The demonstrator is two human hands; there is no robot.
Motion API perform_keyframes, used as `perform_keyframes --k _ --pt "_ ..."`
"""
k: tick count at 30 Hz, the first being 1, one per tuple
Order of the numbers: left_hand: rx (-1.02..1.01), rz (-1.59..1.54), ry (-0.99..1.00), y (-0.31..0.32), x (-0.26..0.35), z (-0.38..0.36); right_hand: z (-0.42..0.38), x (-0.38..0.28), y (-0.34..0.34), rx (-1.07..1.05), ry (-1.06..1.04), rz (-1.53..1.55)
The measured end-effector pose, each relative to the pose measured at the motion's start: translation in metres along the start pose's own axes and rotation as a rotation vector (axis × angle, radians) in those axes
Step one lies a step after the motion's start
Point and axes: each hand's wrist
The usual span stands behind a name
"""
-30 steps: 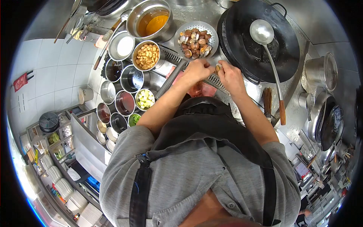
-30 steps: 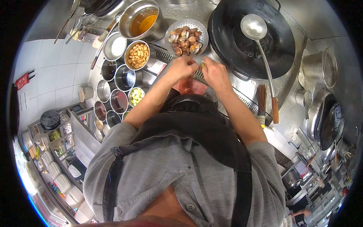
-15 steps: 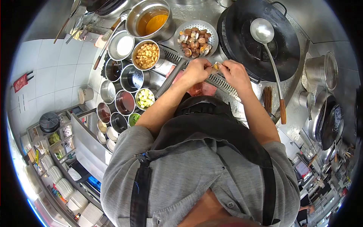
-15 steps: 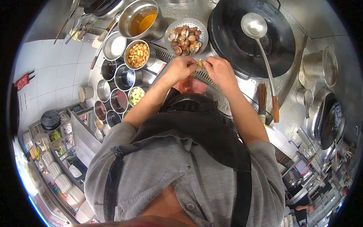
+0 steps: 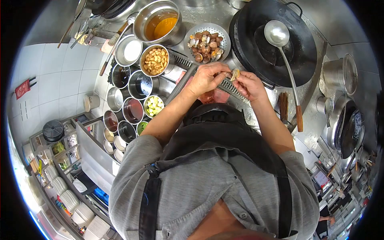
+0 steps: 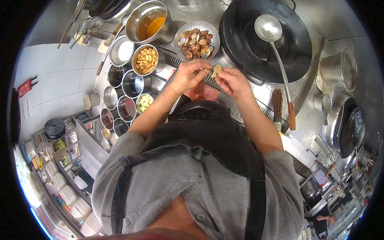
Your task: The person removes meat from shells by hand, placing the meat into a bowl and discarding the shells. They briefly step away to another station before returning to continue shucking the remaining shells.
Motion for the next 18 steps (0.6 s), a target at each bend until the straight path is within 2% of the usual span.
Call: perform_keyframes --k 2,3,5,6,8,9,10,11,13,15,16,18 --pt "-0.063 0.026 -0.084 -0.002 -0.009 0.002 0.010 -0.001 -0.008 0.026 -0.039 -0.196" --pt "-0.066 0.028 -0.078 -0.002 -0.019 0.002 0.018 -0.006 -0.006 0.026 -0.046 -0.195" --pt "-0.086 0.123 -0.249 -0.004 -0.045 0.006 0.038 -0.017 0.003 0.205 -0.137 -0.710" --pt "-0.046 0.177 -0.320 -0.008 -0.050 0.013 0.048 -0.024 0.010 0.207 -0.141 -0.704" --pt "0.010 -0.012 -0.620 -0.020 -0.080 0.029 0.060 -0.039 0.025 0.319 -0.469 -0.993" --pt "0.055 -0.121 -0.733 -0.026 -0.093 0.037 0.058 -0.043 0.027 0.318 -0.471 -0.989" --pt "0.055 -0.117 -0.732 -0.036 -0.104 0.042 0.057 -0.048 0.030 0.338 -0.539 -0.950" --pt "0.069 -0.001 -0.748 -0.046 -0.113 0.044 0.055 -0.052 0.032 0.357 -0.606 -0.913" --pt "0.089 0.110 -0.766 -0.060 -0.140 0.036 0.037 -0.050 0.032 0.349 -0.558 -0.896" --pt "-0.096 0.603 -0.719 -0.062 -0.177 0.015 0.025 -0.034 0.020 0.325 -0.503 -0.988" --pt "-0.098 0.600 -0.720 -0.057 -0.182 0.008 0.022 -0.022 0.013 0.331 -0.517 -1.013" --pt "-0.348 0.784 -0.855 -0.043 -0.190 -0.005 0.016 0.000 0.001 0.322 -0.476 -1.049"
Point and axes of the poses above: each hand's wrist, its own z-axis towards the middle knuckle, its own y-axis out of the palm, x = y × z, and after that the axes turned 1 degree about x, right-handed
